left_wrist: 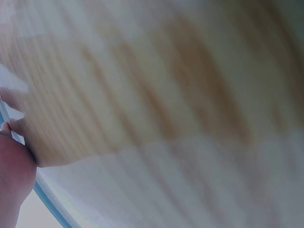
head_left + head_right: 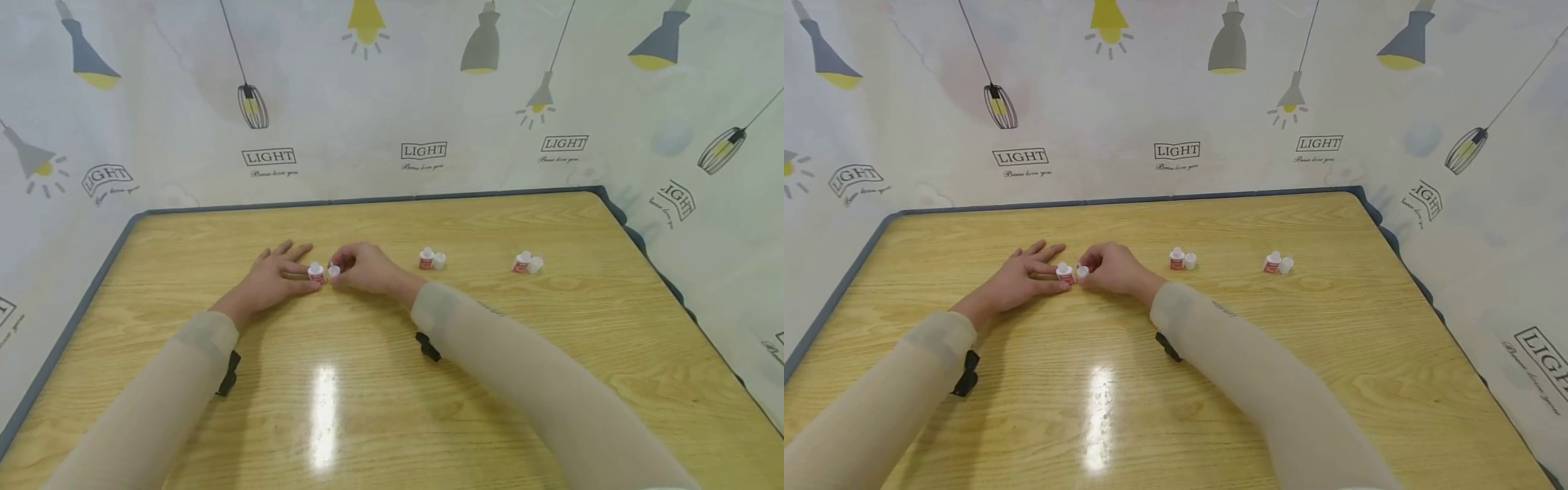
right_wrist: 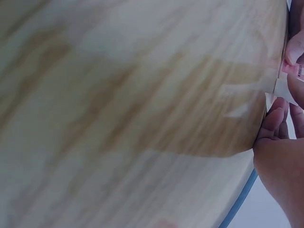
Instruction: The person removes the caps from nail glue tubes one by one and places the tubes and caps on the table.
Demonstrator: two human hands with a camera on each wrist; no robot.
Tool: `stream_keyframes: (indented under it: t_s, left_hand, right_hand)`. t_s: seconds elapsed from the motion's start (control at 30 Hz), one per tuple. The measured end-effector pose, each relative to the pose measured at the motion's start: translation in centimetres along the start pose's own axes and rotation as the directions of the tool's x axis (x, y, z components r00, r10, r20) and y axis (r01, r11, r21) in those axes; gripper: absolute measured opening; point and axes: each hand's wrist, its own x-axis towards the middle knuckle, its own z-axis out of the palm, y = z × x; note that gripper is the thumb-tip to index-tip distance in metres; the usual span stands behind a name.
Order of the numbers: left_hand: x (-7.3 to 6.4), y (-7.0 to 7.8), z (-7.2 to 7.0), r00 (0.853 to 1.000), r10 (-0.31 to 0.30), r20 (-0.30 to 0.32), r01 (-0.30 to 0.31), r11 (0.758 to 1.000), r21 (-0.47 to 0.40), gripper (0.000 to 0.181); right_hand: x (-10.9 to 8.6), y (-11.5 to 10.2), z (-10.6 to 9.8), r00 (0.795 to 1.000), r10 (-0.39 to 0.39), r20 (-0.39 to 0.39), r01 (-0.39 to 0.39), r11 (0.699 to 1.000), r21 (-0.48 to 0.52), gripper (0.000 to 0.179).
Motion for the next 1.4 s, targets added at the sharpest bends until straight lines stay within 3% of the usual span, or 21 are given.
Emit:
stream_keyframes:
  t_s: [0.47, 0.93, 1.4]
  left_hand:
    - [0.1, -0.2, -0.2, 1.0, -0.017, -0.001, 0.017, 1.0, 0.009, 0.051]
    - [0.3, -0.6, 0.9, 1.0, -0.029, -0.005, 0.029, 0.999, 0.026, 0.052]
    - [0.2, 0.2, 0.0, 1.0, -0.018, 0.014, 0.018, 1.0, -0.005, 0.052]
  right_hand:
    - [0.3, -1.0, 0.4, 0.997, 0.069, 0.031, -0.067, 0.995, -0.075, 0.032]
    - [0.4, -0.4, 1.1, 0.994, 0.1, 0.037, -0.098, 0.994, -0.046, 0.04]
    - [0.4, -0.5, 0.5, 0.994, 0.106, 0.021, -0.106, 0.994, -0.019, 0.044]
